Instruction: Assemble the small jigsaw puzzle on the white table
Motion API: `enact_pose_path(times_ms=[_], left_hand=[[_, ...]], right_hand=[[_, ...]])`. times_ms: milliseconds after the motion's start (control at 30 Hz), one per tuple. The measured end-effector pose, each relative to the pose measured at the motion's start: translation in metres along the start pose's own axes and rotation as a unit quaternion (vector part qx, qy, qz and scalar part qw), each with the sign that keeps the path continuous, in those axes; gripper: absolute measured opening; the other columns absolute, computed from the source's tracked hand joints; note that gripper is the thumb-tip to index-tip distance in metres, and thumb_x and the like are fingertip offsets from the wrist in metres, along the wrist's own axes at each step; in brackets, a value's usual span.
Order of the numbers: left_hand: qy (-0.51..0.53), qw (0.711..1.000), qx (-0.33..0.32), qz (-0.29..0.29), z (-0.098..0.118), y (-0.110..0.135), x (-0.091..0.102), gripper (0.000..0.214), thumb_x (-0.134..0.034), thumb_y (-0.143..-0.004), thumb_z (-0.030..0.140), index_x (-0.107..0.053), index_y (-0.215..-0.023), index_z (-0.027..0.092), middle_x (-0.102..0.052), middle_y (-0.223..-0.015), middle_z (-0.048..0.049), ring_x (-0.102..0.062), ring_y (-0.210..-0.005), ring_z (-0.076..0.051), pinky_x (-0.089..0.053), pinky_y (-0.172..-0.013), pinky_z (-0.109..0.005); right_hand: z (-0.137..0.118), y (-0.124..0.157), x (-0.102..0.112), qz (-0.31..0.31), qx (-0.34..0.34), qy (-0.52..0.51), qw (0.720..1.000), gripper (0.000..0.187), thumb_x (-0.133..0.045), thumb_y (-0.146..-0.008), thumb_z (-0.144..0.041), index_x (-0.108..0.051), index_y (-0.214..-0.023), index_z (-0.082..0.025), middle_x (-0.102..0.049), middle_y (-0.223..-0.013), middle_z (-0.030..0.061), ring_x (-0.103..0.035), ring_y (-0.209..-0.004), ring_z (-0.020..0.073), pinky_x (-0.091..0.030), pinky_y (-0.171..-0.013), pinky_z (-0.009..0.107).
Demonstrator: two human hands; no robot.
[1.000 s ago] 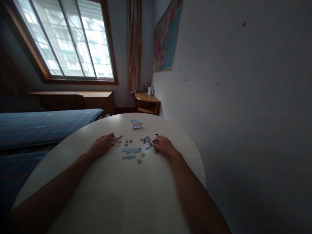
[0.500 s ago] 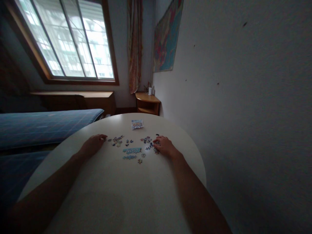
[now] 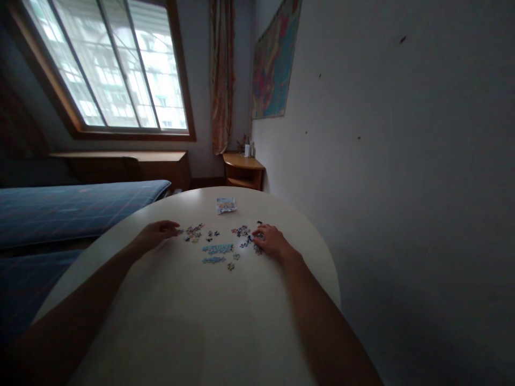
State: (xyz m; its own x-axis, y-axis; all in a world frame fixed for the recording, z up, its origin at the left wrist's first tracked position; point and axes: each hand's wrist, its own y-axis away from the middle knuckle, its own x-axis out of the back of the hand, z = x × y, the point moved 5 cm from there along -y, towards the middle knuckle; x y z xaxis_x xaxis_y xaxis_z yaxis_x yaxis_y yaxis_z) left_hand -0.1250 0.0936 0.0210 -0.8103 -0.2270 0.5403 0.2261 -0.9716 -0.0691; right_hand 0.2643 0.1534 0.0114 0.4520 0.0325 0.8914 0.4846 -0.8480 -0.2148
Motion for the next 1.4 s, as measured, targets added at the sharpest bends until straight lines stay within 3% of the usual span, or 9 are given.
enact_pose_path(times_ms=[133,267,433,567,700,800,967,1200,1400], left_hand=[[0.170,0.982,0.050,-0.064,0.011,0.011,-0.018,0.043,-0.079,-0.064,0.041,-0.070,-0.098,0.016,-0.076,-0.099,-0.0095,-0.071,-0.094,-0.022,-0.056,-0.089,-0.034],[0.190,0.972,0.072,-0.118,0.023,0.021,-0.033,0.044,-0.076,-0.072,0.042,-0.069,-0.104,0.014,-0.075,-0.098,-0.0131,-0.071,-0.091,-0.023,-0.057,-0.087,-0.036],[0.143,0.976,0.059,-0.153,0.040,0.033,-0.040,0.051,-0.076,-0.068,0.052,-0.070,-0.104,0.017,-0.073,-0.095,-0.0088,-0.068,-0.086,-0.020,-0.055,-0.073,-0.031],[0.065,0.984,0.046,-0.162,0.044,0.035,-0.046,0.054,-0.074,-0.064,0.058,-0.072,-0.100,0.018,-0.071,-0.094,-0.0058,-0.063,-0.076,-0.015,-0.044,-0.058,-0.023],[-0.004,0.985,0.034,-0.169,0.038,0.031,-0.058,0.053,-0.073,-0.063,0.059,-0.072,-0.095,0.016,-0.064,-0.067,-0.0004,-0.051,-0.056,-0.012,-0.032,-0.048,-0.022],[-0.028,0.982,-0.006,-0.187,0.037,0.031,-0.069,0.048,-0.072,-0.063,0.058,-0.074,-0.087,0.016,-0.061,-0.060,0.0015,-0.048,-0.053,-0.011,-0.033,-0.049,-0.023],[-0.058,0.972,-0.049,-0.223,0.036,0.035,-0.081,0.038,-0.068,-0.069,0.052,-0.076,-0.083,0.017,-0.066,-0.065,-0.0003,-0.051,-0.055,-0.012,-0.037,-0.052,-0.025],[-0.110,0.964,-0.103,-0.221,0.035,0.035,-0.084,0.029,-0.063,-0.075,0.043,-0.078,-0.082,0.019,-0.075,-0.079,-0.0024,-0.065,-0.074,-0.019,-0.047,-0.067,-0.026],[-0.142,0.965,-0.103,-0.196,0.037,0.035,-0.086,0.028,-0.061,-0.072,0.038,-0.076,-0.081,0.016,-0.073,-0.073,-0.0038,-0.064,-0.070,-0.019,-0.045,-0.062,-0.026]], right_hand=[[-0.004,0.001,0.004,0.009,0.006,-0.017,1.000,0.024,-0.064,-0.085,-0.031,-0.074,-0.103,-0.019,-0.064,-0.126,0.0134,-0.059,-0.117,0.0257,-0.042,-0.104,0.041],[-0.009,0.002,0.009,0.025,0.010,-0.041,0.999,0.020,-0.064,-0.085,-0.026,-0.074,-0.099,-0.017,-0.068,-0.117,0.0121,-0.063,-0.108,0.0230,-0.045,-0.099,0.036],[-0.011,0.001,0.013,0.050,-0.008,-0.028,0.998,0.019,-0.062,-0.087,-0.026,-0.074,-0.099,-0.018,-0.071,-0.106,0.0107,-0.064,-0.101,0.0227,-0.047,-0.092,0.035],[-0.023,-0.002,0.014,0.054,0.010,-0.002,0.999,0.019,-0.062,-0.087,-0.026,-0.075,-0.097,-0.018,-0.073,-0.100,0.0089,-0.063,-0.099,0.0236,-0.046,-0.092,0.036],[-0.049,-0.002,0.010,0.067,0.064,-0.009,0.996,0.016,-0.063,-0.087,-0.023,-0.075,-0.097,-0.019,-0.073,-0.099,0.0075,-0.063,-0.100,0.0216,-0.045,-0.093,0.035],[-0.077,0.000,0.001,0.050,0.148,-0.023,0.988,0.013,-0.065,-0.086,-0.019,-0.074,-0.096,-0.020,-0.073,-0.101,0.0079,-0.063,-0.100,0.0201,-0.045,-0.094,0.035],[-0.114,0.009,-0.015,0.019,0.252,-0.027,0.967,0.015,-0.064,-0.089,-0.024,-0.072,-0.101,-0.021,-0.071,-0.104,0.0084,-0.062,-0.104,0.0205,-0.044,-0.097,0.037],[-0.127,0.013,-0.034,-0.033,0.263,-0.002,0.964,0.023,-0.064,-0.089,-0.027,-0.072,-0.110,-0.023,-0.070,-0.108,0.0084,-0.063,-0.100,0.0197,-0.045,-0.094,0.035],[-0.129,0.015,-0.035,-0.041,0.261,-0.002,0.964,0.026,-0.063,-0.089,-0.028,-0.072,-0.113,-0.021,-0.069,-0.109,0.0094,-0.062,-0.100,0.0199,-0.046,-0.091,0.033]])
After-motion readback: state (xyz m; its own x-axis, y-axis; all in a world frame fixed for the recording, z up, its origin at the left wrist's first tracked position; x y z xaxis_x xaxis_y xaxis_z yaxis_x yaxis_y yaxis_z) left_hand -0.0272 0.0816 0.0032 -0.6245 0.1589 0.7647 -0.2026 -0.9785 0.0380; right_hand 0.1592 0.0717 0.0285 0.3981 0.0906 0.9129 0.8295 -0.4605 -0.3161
